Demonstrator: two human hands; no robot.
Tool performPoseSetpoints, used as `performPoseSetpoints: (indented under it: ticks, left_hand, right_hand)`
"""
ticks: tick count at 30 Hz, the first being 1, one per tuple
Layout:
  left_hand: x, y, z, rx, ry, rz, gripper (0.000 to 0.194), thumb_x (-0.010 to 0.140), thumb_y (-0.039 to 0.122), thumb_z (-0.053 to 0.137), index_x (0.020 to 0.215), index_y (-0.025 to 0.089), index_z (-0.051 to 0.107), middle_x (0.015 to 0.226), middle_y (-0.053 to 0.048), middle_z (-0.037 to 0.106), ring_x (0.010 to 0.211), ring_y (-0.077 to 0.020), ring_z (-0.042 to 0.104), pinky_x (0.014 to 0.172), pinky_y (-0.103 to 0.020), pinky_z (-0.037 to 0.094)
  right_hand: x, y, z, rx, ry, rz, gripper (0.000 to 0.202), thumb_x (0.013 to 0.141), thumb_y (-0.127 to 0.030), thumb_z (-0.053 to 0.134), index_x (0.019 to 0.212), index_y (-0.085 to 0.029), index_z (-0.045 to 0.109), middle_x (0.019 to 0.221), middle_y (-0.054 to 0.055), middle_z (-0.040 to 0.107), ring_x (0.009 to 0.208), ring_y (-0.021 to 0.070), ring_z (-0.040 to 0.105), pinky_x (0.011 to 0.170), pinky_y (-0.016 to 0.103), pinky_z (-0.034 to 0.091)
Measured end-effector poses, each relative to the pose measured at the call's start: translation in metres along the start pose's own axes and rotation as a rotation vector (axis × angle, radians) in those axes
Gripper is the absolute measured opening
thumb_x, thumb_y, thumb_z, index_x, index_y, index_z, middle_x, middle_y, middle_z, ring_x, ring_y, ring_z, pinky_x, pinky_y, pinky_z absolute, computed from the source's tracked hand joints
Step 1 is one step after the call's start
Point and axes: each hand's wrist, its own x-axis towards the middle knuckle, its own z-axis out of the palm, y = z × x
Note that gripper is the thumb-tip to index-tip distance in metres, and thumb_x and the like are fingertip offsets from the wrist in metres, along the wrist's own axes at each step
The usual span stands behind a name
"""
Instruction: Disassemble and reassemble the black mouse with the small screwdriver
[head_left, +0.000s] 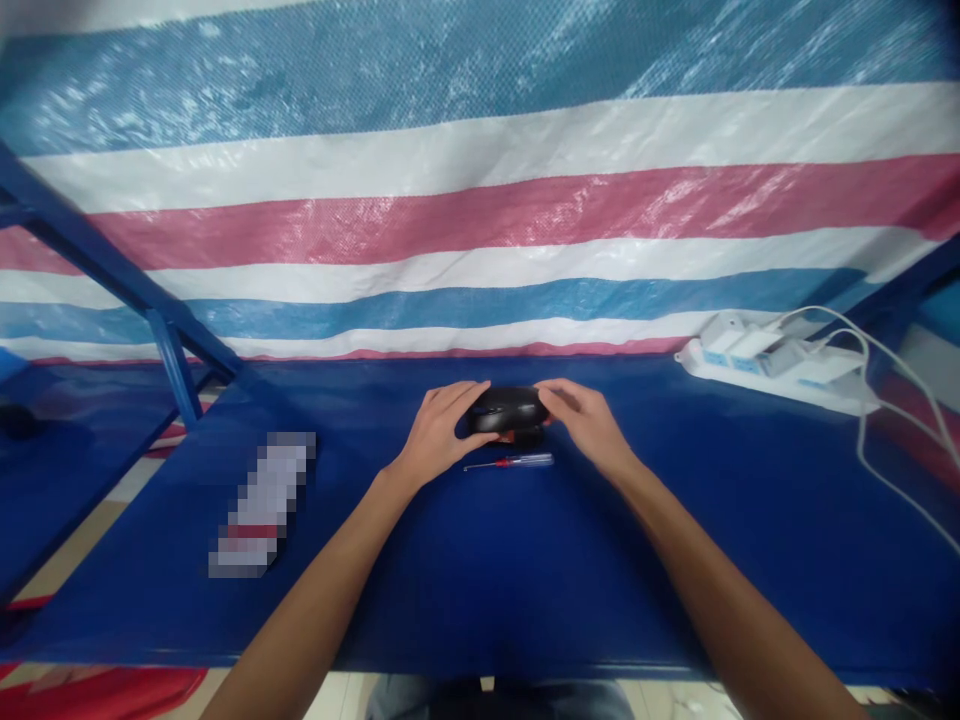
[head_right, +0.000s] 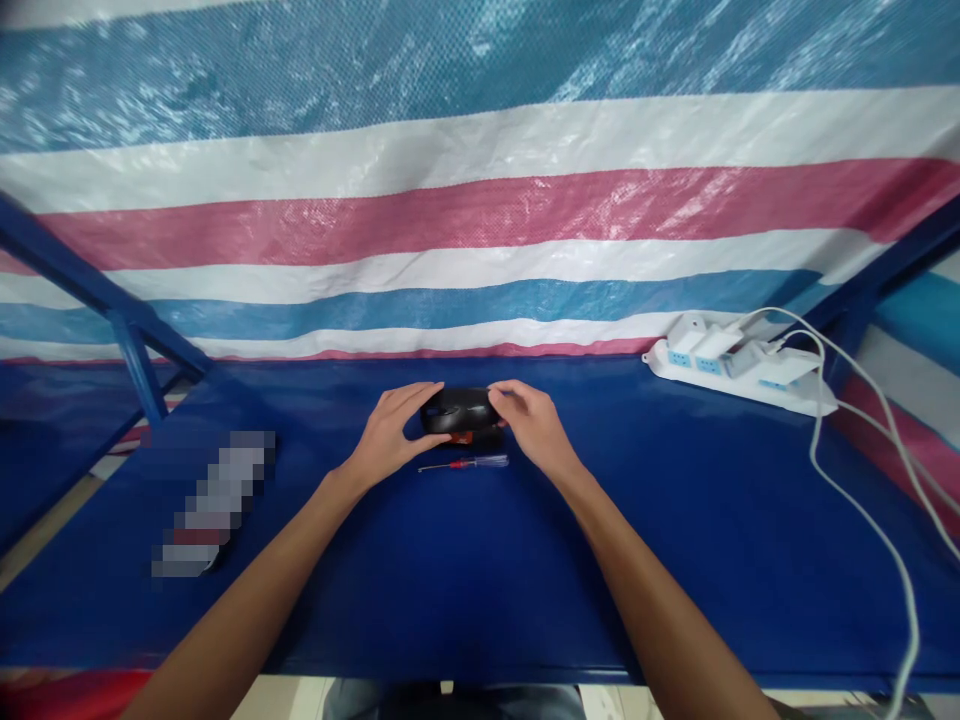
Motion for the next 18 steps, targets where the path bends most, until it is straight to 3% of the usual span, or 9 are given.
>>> performPoseSetpoints:
  ticks: [3,5,12,18]
  left_hand:
    - [0.000,0.002,-0.001,-0.032,-0.057,0.002,0.062,0.086,0.052,0.064,0.140,0.027,0.047,0.133,-0.010,0.060,0.126,-0.0292,0.053,0.104,-0.047,0.039]
    - [0.001,0.004,-0.001,-0.068,-0.096,-0.014,0.062,0.086,0.052,0.064,0.140,0.028,0.046,0.134,-0.009,0.059,0.128,-0.0295,0.051,0.105,-0.049,0.038]
    - [-0.001,0.000,0.002,-0.155,-0.256,-0.155,0.090,0.077,0.059,0.070,0.151,0.031,0.027,0.146,-0.012,0.046,0.130,-0.0359,0.047,0.100,-0.052,0.044]
    - [-0.003,-0.005,0.007,-0.168,-0.252,-0.205,0.085,0.077,0.047,0.073,0.149,0.032,0.031,0.127,-0.011,0.059,0.120,-0.0354,0.054,0.096,-0.052,0.045]
  right_hand:
    - [-0.003,0.004,-0.001,-0.287,-0.093,-0.278,0.057,0.080,-0.049,0.068,0.130,-0.025,0.056,0.135,0.010,0.059,0.122,0.0297,0.057,0.105,0.051,0.045]
    - [-0.004,0.007,0.000,-0.410,-0.197,-0.397,0.061,0.081,-0.046,0.068,0.137,-0.029,0.051,0.141,0.009,0.053,0.128,0.0306,0.052,0.107,0.052,0.043]
    - [-0.003,0.015,0.001,-0.485,-0.261,-0.391,0.049,0.089,-0.043,0.059,0.137,-0.034,0.051,0.137,0.007,0.056,0.120,0.0283,0.058,0.101,0.050,0.049]
    - [-0.003,0.022,0.008,-0.484,-0.325,-0.361,0.051,0.089,-0.045,0.059,0.139,-0.035,0.049,0.139,0.007,0.055,0.121,0.0281,0.058,0.101,0.050,0.050]
